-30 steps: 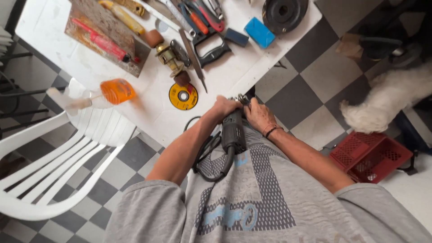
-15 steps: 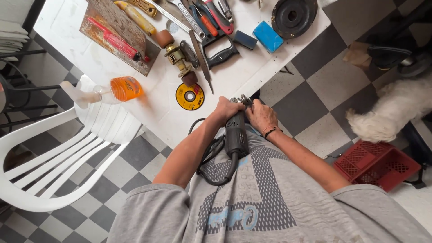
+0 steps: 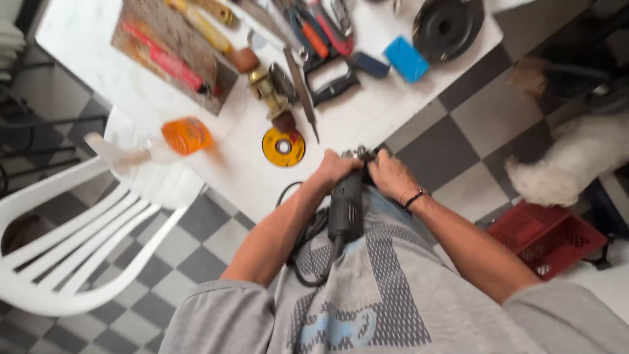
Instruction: Repairing an angle grinder by adjusting and tightening the chuck assembly on a workbench.
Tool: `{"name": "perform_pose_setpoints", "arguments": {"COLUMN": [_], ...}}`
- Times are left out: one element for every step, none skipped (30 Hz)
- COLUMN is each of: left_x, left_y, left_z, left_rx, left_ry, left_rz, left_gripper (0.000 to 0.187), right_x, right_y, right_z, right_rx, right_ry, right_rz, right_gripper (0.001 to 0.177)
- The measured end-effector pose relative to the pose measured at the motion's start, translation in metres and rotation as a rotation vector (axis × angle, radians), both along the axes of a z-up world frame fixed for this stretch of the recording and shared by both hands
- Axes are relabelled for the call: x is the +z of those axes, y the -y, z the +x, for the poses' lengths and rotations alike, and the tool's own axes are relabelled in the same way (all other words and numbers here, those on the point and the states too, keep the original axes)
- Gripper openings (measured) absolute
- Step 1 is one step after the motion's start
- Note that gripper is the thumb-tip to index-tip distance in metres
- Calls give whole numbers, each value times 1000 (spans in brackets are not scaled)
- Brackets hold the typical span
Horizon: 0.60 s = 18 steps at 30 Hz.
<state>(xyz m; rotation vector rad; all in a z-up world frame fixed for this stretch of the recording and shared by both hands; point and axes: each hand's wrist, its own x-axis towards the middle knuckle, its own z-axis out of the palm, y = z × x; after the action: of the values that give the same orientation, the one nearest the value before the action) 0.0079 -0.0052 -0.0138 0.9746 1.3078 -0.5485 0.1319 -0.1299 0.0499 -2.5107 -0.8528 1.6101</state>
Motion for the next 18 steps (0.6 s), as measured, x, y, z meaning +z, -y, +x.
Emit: {"name": "perform_pose_setpoints", "arguments": {"left_x": [4, 10, 14, 21, 27, 34, 37, 41, 46, 48, 51, 55, 52, 50, 47, 47, 46, 45], "left_y": [-7, -7, -6, -8, -10, -10, -11, -12, -13, -14, -14, -12, -10, -7, -5, -3, -1, 1], "left_z": [6, 5, 4, 5, 5, 5, 5, 5, 6, 5, 5, 3, 3, 3, 4, 4, 5, 4], "left_rx": [-5, -6, -7, -7, 4, 18, 22, 18, 15, 20, 15, 6, 8, 27, 46, 46, 62, 75], "left_ry": [18, -2, -22, -23, -23, -26, -28, -30, -32, -27, -28, -34, -33, -30, -26, -22, -17, -15], "left_rz": [9, -2, -14, -17, -22, -30, -36, -38, -40, -35, -24, -17, -14, -12, -9, -7, -13, -19], "left_gripper": [69, 75, 80, 80, 79, 79, 79, 78, 78, 78, 79, 80, 80, 79, 78, 78, 77, 75], "right_x": [-8, -14, -22, -11, -1, 9, 4, -1, -5, -7, -8, -9, -10, -11, -12, -11, -10, -9], "right_y": [-5, -3, 0, -4, -9, -13, -8, -4, 1, 1, 2, 6, 4, 2, 0, -1, -3, -4], "right_z": [7, 8, 9, 11, 13, 16, 12, 9, 6, 1, -4, -11, -10, -9, -7, -6, -6, -6], "right_rx": [-5, -11, -17, -17, -10, -1, 2, 16, 29, 34, 30, 22, 23, 21, 18, 17, 14, 8], "right_ry": [18, -60, -138, -139, -179, -221, -224, -197, -171, -165, -125, -89, -89, -69, -49, -45, -39, -35], "right_rz": [9, -8, -26, -29, -40, -54, -61, -44, -27, -23, -22, -25, -23, -47, -72, -70, -87, -103], "right_gripper": [34, 36, 38, 38, 41, 44, 44, 38, 33, 33, 29, 26, 26, 26, 26, 26, 27, 28]}}
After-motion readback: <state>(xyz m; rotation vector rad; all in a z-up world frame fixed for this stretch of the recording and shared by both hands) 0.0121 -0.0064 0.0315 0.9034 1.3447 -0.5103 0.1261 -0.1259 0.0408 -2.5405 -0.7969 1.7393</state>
